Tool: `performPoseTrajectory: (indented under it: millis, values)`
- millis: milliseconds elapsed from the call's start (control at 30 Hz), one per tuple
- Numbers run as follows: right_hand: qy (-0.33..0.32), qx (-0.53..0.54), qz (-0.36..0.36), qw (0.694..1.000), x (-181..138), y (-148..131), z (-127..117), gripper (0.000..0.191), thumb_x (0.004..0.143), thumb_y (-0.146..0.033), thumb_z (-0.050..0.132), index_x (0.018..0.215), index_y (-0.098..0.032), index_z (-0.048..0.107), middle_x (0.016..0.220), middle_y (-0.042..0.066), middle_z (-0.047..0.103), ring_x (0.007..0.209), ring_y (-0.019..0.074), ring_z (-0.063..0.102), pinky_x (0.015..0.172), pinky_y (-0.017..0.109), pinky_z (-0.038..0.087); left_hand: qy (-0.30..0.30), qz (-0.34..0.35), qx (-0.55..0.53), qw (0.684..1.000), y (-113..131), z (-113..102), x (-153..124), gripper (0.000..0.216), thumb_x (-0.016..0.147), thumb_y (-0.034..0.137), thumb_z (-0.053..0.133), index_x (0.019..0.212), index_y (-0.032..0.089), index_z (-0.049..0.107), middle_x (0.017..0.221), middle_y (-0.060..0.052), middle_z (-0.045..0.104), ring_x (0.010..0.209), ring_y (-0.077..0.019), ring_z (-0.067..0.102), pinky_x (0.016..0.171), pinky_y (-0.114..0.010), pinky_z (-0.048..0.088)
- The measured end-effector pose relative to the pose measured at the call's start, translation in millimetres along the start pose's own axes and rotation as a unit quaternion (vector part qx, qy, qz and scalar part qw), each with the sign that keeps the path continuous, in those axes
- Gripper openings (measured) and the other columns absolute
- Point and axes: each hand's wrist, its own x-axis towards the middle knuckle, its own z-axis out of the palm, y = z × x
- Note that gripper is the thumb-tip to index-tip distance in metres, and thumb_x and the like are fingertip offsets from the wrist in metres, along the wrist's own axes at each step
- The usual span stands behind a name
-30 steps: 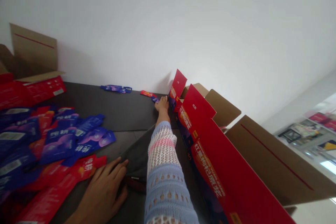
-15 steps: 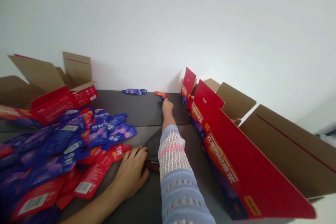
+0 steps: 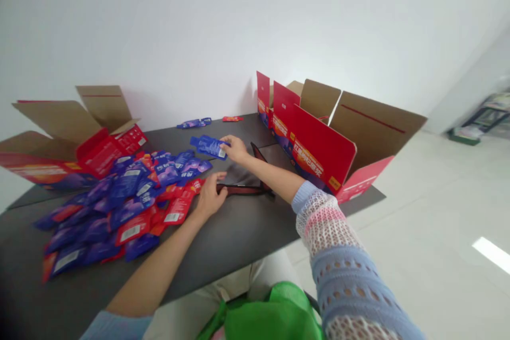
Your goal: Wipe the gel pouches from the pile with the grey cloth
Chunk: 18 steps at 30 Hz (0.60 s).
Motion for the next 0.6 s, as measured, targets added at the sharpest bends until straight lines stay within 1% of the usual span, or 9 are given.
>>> performPoseTrajectory:
  millis: [67, 100, 200, 267, 333, 467, 533, 567, 600]
  values:
    - [-0.007, 0.025, 0.033, 0.999, -39, 7, 0, 0.013, 0.082, -0.012, 0.064, 0.094, -0.016, 0.065, 0.092, 0.002, 0.072, 0.084, 0.0139, 0.068, 0.085, 0.031, 0.055, 0.028, -0.063, -0.102, 0.992, -15, 1, 3, 0.042, 0.083, 0.025, 0.053, 0.124, 0.015, 0.049, 0.121, -0.016, 0.064, 0.106, -0.0252, 0.065, 0.095, -0.044, 0.052]
    - [-0.014, 0.027, 0.049, 0.998, -56, 10, -1, 0.013, 0.08, -0.01, 0.065, 0.091, -0.017, 0.064, 0.087, 0.001, 0.071, 0.078, 0.0131, 0.068, 0.08, 0.03, 0.057, 0.032, -0.088, -0.133, 0.987, -21, 1, 5, 0.041, 0.083, 0.029, 0.056, 0.121, 0.016, 0.05, 0.115, -0.015, 0.066, 0.103, -0.026, 0.066, 0.093, -0.045, 0.053]
    - [-0.04, 0.04, 0.097, 0.994, -93, 16, -4, 0.018, 0.076, -0.004, 0.064, 0.088, -0.017, 0.061, 0.072, -0.003, 0.068, 0.064, 0.0121, 0.066, 0.068, 0.028, 0.058, 0.074, -0.121, -0.211, 0.967, -31, 3, 7, 0.048, 0.082, 0.036, 0.061, 0.125, 0.019, 0.048, 0.113, -0.012, 0.068, 0.105, -0.0258, 0.067, 0.096, -0.046, 0.053]
    - [-0.052, 0.049, 0.118, 0.99, -102, 15, -2, 0.021, 0.076, -0.003, 0.063, 0.09, -0.018, 0.061, 0.068, -0.005, 0.066, 0.06, 0.0116, 0.065, 0.063, 0.026, 0.057, 0.121, -0.135, -0.228, 0.957, -32, 4, 8, 0.054, 0.081, 0.037, 0.065, 0.128, 0.019, 0.046, 0.112, -0.011, 0.069, 0.104, -0.0253, 0.067, 0.096, -0.045, 0.053]
    - [-0.053, 0.053, 0.117, 0.99, -103, 13, 3, 0.023, 0.077, -0.004, 0.063, 0.093, -0.02, 0.062, 0.067, -0.006, 0.066, 0.059, 0.0112, 0.064, 0.063, 0.026, 0.057, 0.159, -0.144, -0.239, 0.947, -31, 3, 7, 0.058, 0.079, 0.038, 0.068, 0.128, 0.018, 0.045, 0.109, -0.011, 0.069, 0.101, -0.0246, 0.068, 0.095, -0.044, 0.054]
    - [-0.044, 0.04, 0.086, 0.995, -103, 7, 21, 0.023, 0.075, -0.008, 0.069, 0.093, -0.021, 0.065, 0.069, -0.005, 0.067, 0.065, 0.0132, 0.067, 0.07, 0.029, 0.059, 0.206, -0.159, -0.271, 0.927, -31, -3, 6, 0.06, 0.076, 0.039, 0.069, 0.126, 0.018, 0.044, 0.111, -0.012, 0.068, 0.098, -0.0227, 0.069, 0.096, -0.042, 0.054]
    - [-0.056, 0.021, 0.069, 0.996, -104, 5, 26, 0.019, 0.076, -0.016, 0.074, 0.093, -0.02, 0.068, 0.077, -0.002, 0.07, 0.072, 0.0155, 0.069, 0.076, 0.032, 0.059, 0.23, -0.167, -0.274, 0.919, -35, -9, 4, 0.06, 0.077, 0.041, 0.068, 0.127, 0.02, 0.043, 0.116, -0.012, 0.067, 0.101, -0.0224, 0.069, 0.097, -0.043, 0.054]
    - [-0.054, 0.012, 0.052, 0.997, -106, 5, 26, 0.017, 0.079, -0.02, 0.073, 0.095, -0.02, 0.068, 0.085, 0.001, 0.072, 0.078, 0.0164, 0.07, 0.081, 0.034, 0.059, 0.238, -0.173, -0.271, 0.917, -39, -12, 4, 0.058, 0.078, 0.043, 0.067, 0.126, 0.02, 0.044, 0.117, -0.012, 0.067, 0.102, -0.0224, 0.069, 0.098, -0.043, 0.053]
    - [-0.056, -0.002, 0.018, 0.998, -108, 5, 23, 0.019, 0.083, -0.024, 0.07, 0.102, -0.02, 0.069, 0.098, 0.004, 0.072, 0.09, 0.0174, 0.07, 0.088, 0.035, 0.057, 0.235, -0.177, -0.266, 0.918, -42, -15, 3, 0.055, 0.079, 0.044, 0.066, 0.125, 0.021, 0.045, 0.117, -0.011, 0.067, 0.102, -0.0227, 0.069, 0.097, -0.044, 0.054]
